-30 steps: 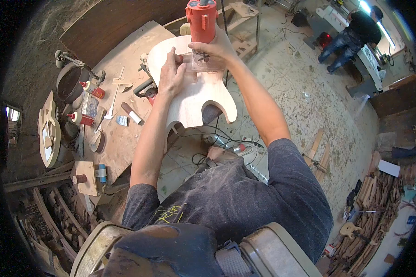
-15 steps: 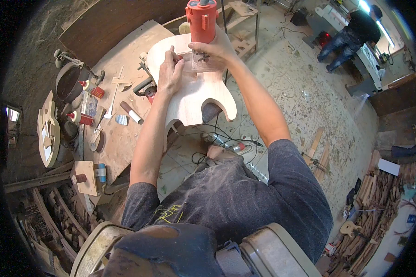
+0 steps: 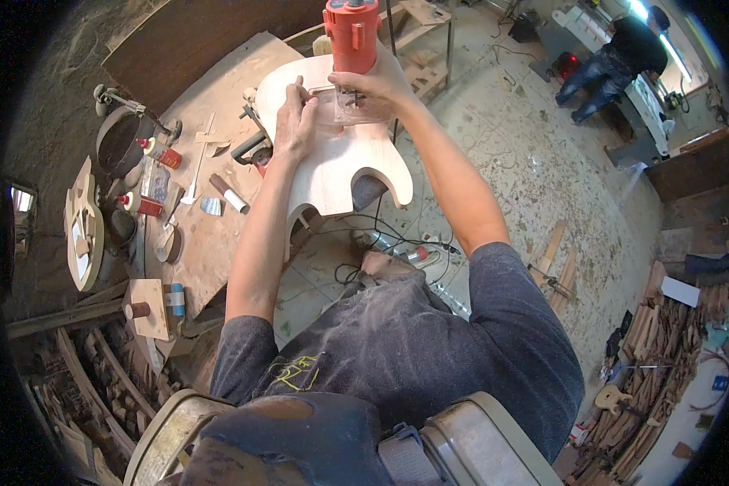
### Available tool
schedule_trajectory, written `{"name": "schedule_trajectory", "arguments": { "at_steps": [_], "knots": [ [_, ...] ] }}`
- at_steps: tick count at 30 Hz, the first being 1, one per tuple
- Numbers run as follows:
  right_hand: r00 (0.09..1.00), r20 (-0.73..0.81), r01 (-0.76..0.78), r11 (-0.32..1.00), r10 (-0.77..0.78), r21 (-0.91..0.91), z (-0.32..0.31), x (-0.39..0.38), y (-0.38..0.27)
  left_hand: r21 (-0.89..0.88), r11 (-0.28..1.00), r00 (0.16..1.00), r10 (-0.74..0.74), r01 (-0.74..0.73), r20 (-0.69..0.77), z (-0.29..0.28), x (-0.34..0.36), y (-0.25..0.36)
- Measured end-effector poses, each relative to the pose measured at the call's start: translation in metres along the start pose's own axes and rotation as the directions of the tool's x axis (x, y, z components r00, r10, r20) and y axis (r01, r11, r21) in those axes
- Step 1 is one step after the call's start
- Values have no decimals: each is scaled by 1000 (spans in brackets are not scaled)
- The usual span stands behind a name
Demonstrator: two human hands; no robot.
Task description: The person routes channels into a wooden guitar body using a handheld router, periodically lifting the tool to reposition the workpiece or check the depth of the cut.
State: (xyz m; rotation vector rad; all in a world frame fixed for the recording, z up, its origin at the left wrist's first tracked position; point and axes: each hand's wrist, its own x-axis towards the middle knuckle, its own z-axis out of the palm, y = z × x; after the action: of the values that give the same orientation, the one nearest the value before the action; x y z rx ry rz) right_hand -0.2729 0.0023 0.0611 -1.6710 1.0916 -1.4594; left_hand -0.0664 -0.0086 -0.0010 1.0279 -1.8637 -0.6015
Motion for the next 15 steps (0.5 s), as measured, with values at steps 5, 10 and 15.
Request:
{"name": "schedule_trajectory", "arguments": {
  "at_steps": [5,10,15],
  "knots": [
    [1000,-3,5,1000,-5,-1,0,-3,-2,-6,1000,1000,11,-11,-3,0,0,-1],
    [1000,-7,-6,1000,6,9,2,-6,-6,3,1000,1000,-8,8,12,0,1,-3],
    [1000,-12,10,1000,-9,8,1,-7,-7,-14,1000,1000,-10,10,7,1,1,-3]
  ]
}}
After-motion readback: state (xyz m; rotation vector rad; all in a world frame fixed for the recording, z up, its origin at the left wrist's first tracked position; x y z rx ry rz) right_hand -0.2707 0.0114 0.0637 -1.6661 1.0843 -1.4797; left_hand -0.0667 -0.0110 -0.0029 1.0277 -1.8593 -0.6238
